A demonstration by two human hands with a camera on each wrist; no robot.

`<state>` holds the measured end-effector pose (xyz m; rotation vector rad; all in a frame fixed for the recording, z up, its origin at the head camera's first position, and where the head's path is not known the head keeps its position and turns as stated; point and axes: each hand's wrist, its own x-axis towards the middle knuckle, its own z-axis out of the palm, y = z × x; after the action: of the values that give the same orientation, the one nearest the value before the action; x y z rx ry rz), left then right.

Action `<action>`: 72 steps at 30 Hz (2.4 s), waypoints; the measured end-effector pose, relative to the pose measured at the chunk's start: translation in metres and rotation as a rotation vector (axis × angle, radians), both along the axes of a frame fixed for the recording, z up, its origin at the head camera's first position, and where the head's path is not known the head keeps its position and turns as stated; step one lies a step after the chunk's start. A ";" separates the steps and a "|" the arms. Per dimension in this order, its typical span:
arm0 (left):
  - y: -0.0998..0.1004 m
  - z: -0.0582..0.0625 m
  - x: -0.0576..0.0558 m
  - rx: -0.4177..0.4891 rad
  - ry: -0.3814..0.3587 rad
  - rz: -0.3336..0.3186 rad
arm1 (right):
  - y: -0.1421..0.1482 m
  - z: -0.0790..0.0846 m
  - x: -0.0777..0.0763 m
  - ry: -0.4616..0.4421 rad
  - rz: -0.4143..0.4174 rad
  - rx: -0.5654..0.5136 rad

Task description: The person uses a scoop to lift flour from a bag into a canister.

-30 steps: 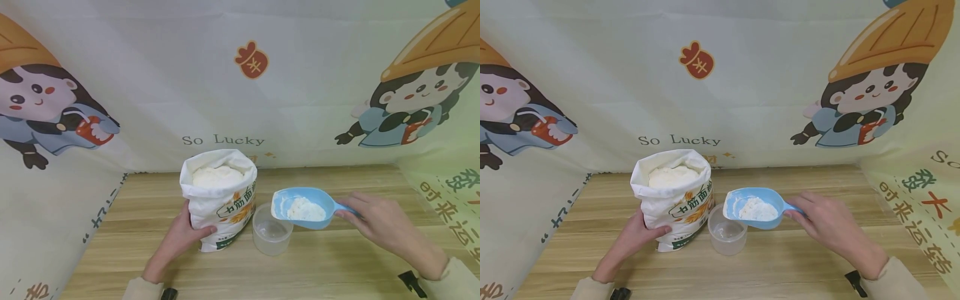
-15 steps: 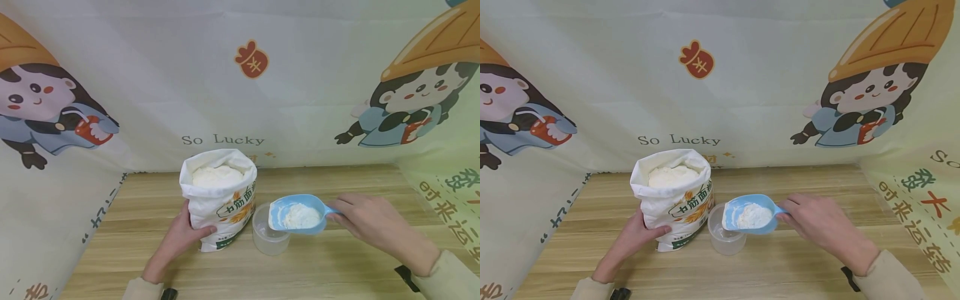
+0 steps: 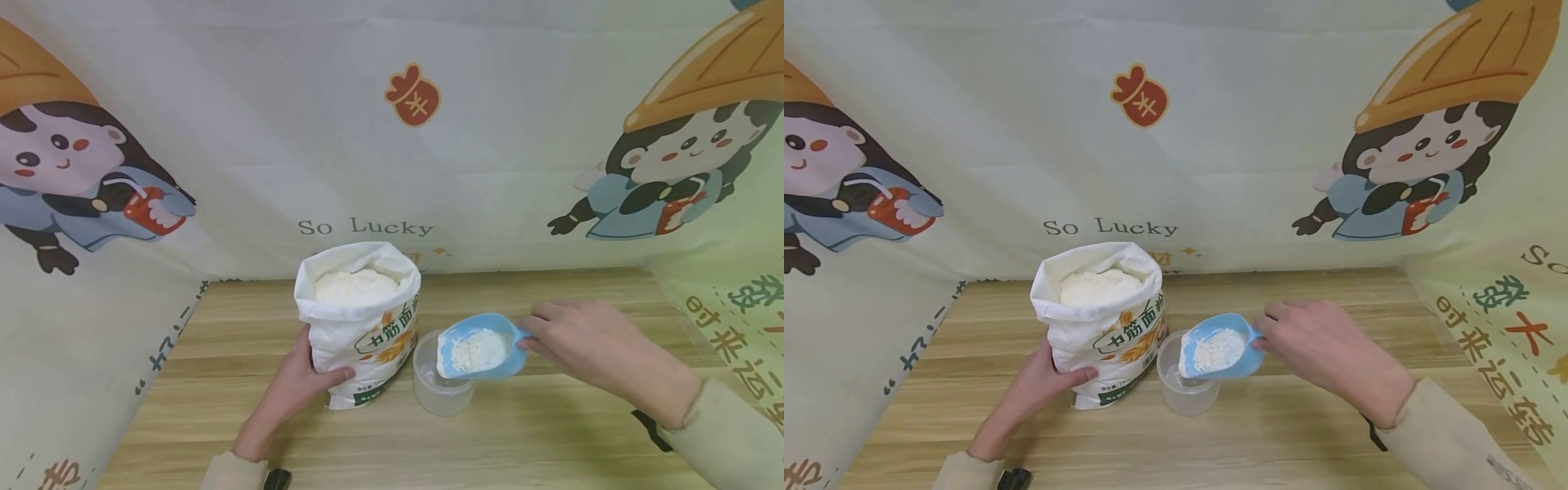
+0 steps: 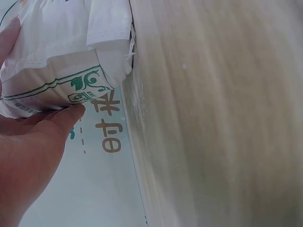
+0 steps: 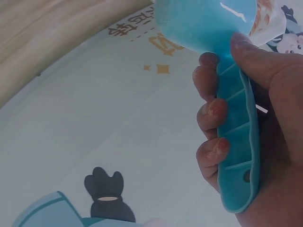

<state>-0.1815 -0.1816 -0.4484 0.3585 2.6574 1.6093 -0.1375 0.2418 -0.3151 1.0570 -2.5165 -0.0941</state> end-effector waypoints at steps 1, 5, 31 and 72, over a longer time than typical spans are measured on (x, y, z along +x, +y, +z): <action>0.000 0.000 0.000 -0.002 0.002 0.001 | -0.002 0.002 0.000 -0.002 -0.004 0.016; 0.000 0.001 0.000 0.003 0.000 -0.001 | -0.009 0.008 -0.001 -0.018 -0.021 0.067; 0.001 0.001 0.000 -0.020 -0.005 0.004 | -0.059 0.033 -0.009 0.003 0.003 0.255; 0.001 0.004 -0.006 0.008 0.018 -0.119 | -0.022 0.037 -0.012 0.083 -0.092 0.321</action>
<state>-0.1877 -0.1803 -0.4445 0.5230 2.5876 1.5904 -0.1494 0.2199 -0.2782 1.0284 -2.5271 -0.5724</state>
